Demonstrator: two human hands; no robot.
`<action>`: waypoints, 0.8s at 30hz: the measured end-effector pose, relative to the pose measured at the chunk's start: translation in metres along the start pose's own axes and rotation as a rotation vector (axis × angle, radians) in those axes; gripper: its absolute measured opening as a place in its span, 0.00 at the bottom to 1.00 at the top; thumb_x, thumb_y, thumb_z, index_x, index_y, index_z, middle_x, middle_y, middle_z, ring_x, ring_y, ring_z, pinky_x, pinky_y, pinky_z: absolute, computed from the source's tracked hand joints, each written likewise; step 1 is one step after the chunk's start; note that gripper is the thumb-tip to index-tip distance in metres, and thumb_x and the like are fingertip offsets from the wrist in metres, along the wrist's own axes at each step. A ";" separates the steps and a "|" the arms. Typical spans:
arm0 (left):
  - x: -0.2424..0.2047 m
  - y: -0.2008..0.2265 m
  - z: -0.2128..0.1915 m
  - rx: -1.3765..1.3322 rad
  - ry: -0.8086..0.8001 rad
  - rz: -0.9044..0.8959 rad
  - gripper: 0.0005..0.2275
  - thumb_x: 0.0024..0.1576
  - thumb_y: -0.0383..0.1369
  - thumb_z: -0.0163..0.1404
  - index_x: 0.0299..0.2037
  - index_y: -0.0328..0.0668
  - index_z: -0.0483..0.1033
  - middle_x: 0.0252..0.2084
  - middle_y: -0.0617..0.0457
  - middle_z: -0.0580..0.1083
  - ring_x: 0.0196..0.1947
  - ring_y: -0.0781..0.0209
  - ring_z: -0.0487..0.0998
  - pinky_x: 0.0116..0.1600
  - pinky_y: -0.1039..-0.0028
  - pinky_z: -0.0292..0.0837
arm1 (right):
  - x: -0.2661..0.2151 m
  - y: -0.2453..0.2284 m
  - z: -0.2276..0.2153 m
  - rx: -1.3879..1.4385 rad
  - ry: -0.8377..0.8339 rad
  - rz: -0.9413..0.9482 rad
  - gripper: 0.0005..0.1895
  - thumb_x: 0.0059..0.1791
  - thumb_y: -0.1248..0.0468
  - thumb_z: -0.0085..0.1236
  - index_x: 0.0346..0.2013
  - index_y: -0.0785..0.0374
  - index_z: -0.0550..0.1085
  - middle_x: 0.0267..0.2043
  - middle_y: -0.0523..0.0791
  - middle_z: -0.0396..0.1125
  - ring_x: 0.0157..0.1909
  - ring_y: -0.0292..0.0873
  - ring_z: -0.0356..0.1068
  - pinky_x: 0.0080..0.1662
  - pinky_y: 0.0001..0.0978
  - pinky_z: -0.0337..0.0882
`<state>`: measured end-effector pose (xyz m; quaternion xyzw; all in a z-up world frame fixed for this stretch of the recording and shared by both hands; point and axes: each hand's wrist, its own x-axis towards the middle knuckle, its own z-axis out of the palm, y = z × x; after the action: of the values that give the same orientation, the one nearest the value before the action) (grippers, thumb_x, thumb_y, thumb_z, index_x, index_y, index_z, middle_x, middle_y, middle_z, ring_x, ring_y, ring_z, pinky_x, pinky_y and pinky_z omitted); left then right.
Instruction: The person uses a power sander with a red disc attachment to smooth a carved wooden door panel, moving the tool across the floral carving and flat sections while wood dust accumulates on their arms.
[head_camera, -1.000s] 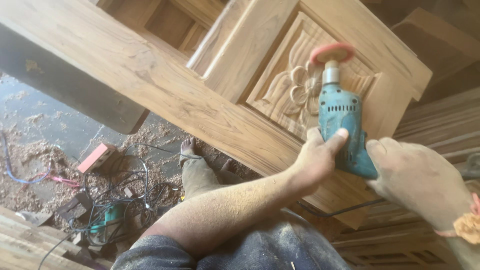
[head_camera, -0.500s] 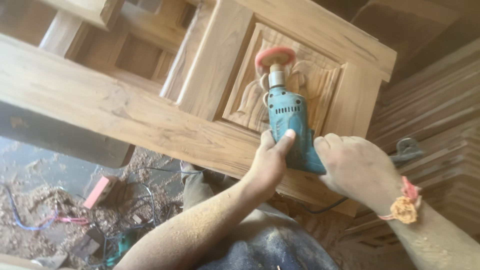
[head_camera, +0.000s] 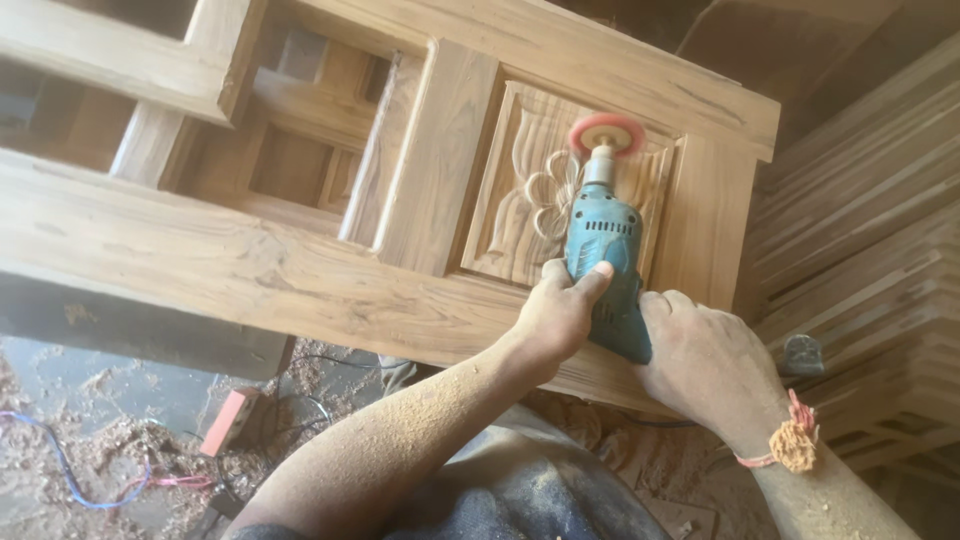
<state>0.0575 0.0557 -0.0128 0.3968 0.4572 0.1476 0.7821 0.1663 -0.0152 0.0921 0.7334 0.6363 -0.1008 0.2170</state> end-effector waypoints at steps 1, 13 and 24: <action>0.001 0.001 -0.005 0.005 -0.004 0.002 0.27 0.60 0.48 0.48 0.58 0.30 0.64 0.51 0.36 0.75 0.51 0.49 0.77 0.55 0.62 0.72 | 0.001 -0.003 -0.001 0.025 -0.002 0.014 0.19 0.41 0.56 0.63 0.42 0.62 0.71 0.34 0.52 0.71 0.36 0.55 0.77 0.40 0.46 0.77; 0.026 0.027 -0.048 0.168 -0.129 -0.033 0.30 0.60 0.48 0.47 0.63 0.29 0.62 0.54 0.37 0.75 0.53 0.51 0.76 0.59 0.62 0.70 | 0.026 -0.035 0.001 0.181 -0.029 0.184 0.20 0.43 0.54 0.66 0.39 0.66 0.72 0.37 0.52 0.73 0.38 0.52 0.77 0.43 0.45 0.77; 0.037 0.058 -0.021 0.434 -0.330 -0.049 0.29 0.63 0.50 0.42 0.58 0.24 0.69 0.40 0.36 0.79 0.33 0.52 0.81 0.36 0.63 0.77 | 0.018 -0.031 -0.013 0.258 -0.169 0.454 0.20 0.43 0.54 0.64 0.44 0.61 0.72 0.39 0.48 0.75 0.39 0.47 0.79 0.46 0.42 0.79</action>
<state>0.0676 0.1247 0.0033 0.5629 0.3539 -0.0394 0.7459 0.1370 0.0093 0.0903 0.8679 0.4171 -0.1904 0.1912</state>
